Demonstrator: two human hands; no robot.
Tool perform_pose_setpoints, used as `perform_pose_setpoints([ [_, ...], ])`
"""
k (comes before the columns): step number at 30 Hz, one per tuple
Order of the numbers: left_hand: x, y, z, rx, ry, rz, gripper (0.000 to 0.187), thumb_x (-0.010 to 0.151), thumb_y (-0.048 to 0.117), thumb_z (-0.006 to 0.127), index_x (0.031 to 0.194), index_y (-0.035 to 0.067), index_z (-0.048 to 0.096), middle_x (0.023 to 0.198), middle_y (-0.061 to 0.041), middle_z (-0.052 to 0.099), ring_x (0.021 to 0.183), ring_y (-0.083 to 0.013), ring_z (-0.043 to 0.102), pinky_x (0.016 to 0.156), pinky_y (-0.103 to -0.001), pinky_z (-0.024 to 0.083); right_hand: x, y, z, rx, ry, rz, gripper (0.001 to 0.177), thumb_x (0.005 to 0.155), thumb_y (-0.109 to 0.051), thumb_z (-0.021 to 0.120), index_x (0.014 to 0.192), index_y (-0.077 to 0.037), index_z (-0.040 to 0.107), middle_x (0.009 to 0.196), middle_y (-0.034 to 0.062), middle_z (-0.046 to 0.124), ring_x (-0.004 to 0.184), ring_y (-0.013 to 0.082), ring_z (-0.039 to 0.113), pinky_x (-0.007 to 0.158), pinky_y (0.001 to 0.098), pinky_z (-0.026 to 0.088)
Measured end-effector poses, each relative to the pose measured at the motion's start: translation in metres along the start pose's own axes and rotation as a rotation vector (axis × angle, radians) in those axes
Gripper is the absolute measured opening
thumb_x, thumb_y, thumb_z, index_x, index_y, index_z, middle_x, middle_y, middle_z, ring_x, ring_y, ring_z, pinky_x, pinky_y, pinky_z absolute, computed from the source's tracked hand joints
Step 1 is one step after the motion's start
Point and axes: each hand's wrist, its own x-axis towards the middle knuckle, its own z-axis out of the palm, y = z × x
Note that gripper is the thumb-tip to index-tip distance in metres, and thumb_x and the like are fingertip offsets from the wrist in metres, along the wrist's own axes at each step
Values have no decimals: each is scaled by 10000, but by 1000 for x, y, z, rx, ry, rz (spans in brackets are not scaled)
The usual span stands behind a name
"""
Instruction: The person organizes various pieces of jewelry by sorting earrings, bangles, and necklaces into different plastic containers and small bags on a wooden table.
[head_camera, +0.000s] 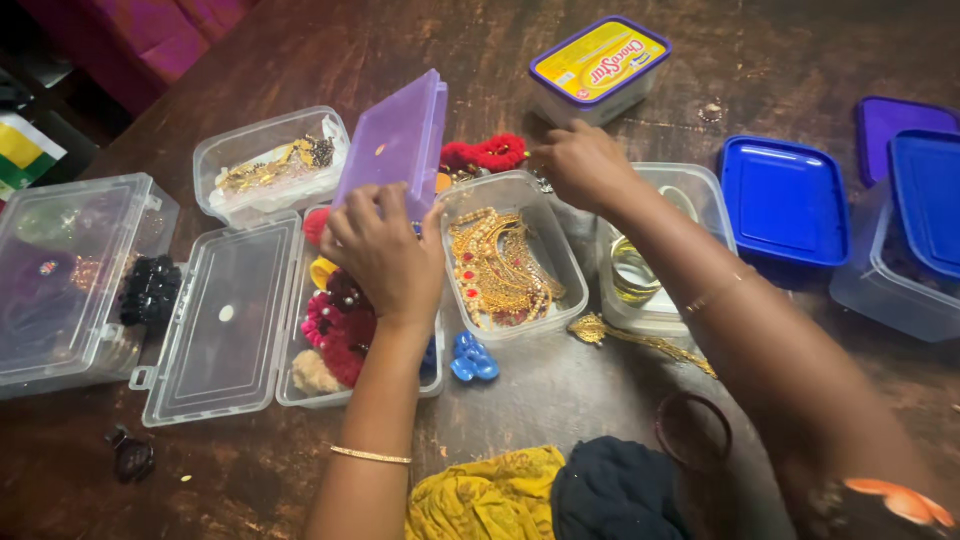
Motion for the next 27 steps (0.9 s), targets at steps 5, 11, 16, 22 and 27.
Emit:
perform_pose_setpoints([
  [5,-1,-10,3,-196,125,-159,464,830,299,888,1163,117,621,1207,-98,534,1198,-361,476,1014,-534,369,45,3,33,96,-57,-160,278,856,-284,668,1107,-269,787,1092,48,714,1078,342,605,850,495,486],
  [11,-1,-9,4,-244,116,-164,503,802,288,904,1174,115,614,1207,-94,535,1174,-349,499,1014,-522,384,57,8,49,-282,-385,53,237,938,-328,638,1048,-187,794,1133,21,715,1176,275,599,932,495,480],
  [16,-3,-4,3,-187,42,-125,501,758,295,912,1144,146,629,1186,-87,540,1137,-335,490,954,-512,385,58,51,52,-201,142,95,192,923,-239,695,1036,-101,764,1084,148,699,1051,355,649,810,478,533],
  [22,-9,5,4,-122,-31,20,473,752,329,910,1102,149,648,1174,-71,543,1150,-310,484,962,-528,367,41,83,51,-223,89,113,320,840,-255,764,1087,-57,717,1111,161,678,1031,355,654,815,478,552],
  [27,-11,8,2,-91,-89,122,468,763,309,899,1120,135,652,1191,-74,550,1188,-304,482,988,-531,346,28,79,44,-198,154,172,424,731,-199,833,1087,-23,685,1099,175,670,1046,366,643,758,480,563],
])
